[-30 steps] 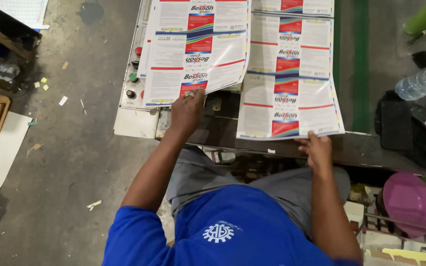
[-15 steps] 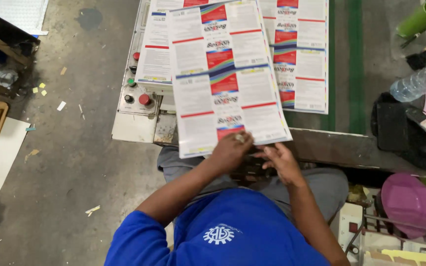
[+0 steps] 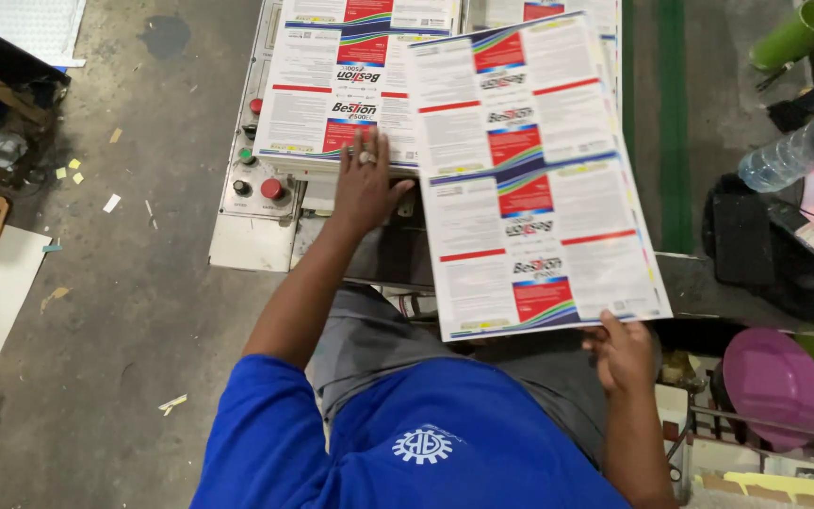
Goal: The person sits and repeatedly folds printed paper sheets in half by hand. They take a sheet from a stack on the left, fold it, and place it on a growing stack on the right.
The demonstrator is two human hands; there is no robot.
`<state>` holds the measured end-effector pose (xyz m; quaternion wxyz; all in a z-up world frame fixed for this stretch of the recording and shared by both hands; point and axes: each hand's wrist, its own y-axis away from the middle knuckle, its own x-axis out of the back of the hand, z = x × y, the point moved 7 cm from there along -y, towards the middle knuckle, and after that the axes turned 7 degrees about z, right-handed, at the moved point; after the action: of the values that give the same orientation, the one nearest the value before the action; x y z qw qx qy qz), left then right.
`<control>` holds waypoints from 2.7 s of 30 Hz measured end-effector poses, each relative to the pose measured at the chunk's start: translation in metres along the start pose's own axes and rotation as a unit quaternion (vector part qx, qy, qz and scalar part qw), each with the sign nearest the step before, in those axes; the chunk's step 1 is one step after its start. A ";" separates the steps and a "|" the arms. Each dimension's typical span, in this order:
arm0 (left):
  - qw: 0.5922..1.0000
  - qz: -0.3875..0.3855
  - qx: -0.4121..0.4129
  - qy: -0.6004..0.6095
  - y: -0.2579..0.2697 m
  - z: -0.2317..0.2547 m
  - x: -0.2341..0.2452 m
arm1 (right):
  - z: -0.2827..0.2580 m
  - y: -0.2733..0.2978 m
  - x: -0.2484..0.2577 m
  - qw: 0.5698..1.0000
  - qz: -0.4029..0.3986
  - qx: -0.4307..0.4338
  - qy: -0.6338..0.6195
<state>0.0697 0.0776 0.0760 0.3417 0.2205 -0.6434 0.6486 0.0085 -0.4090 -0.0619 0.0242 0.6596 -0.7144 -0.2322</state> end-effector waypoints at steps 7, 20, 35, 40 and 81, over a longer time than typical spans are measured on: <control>0.993 -0.100 0.023 -0.058 0.031 -0.017 -0.011 | 0.024 0.008 0.074 0.993 0.105 -0.015 0.052; 0.991 0.049 0.108 0.069 0.028 0.004 0.068 | 0.044 -0.015 0.037 0.987 0.103 -0.027 0.118; 0.986 0.035 0.089 0.136 0.045 0.036 0.095 | 0.016 -0.091 -0.044 0.992 0.043 -0.040 0.109; 0.977 -0.020 -0.010 0.211 0.062 0.107 0.050 | 0.022 -0.021 -0.103 0.989 -0.059 -0.029 0.134; 0.978 -0.118 0.156 -0.073 0.022 -0.025 -0.029 | 0.046 -0.014 0.039 0.988 0.115 -0.014 0.098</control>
<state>0.0770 0.0991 0.0374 0.3295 0.3926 -0.5266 0.6782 0.0012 -0.4330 -0.1189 0.1295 0.5924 -0.7764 -0.1720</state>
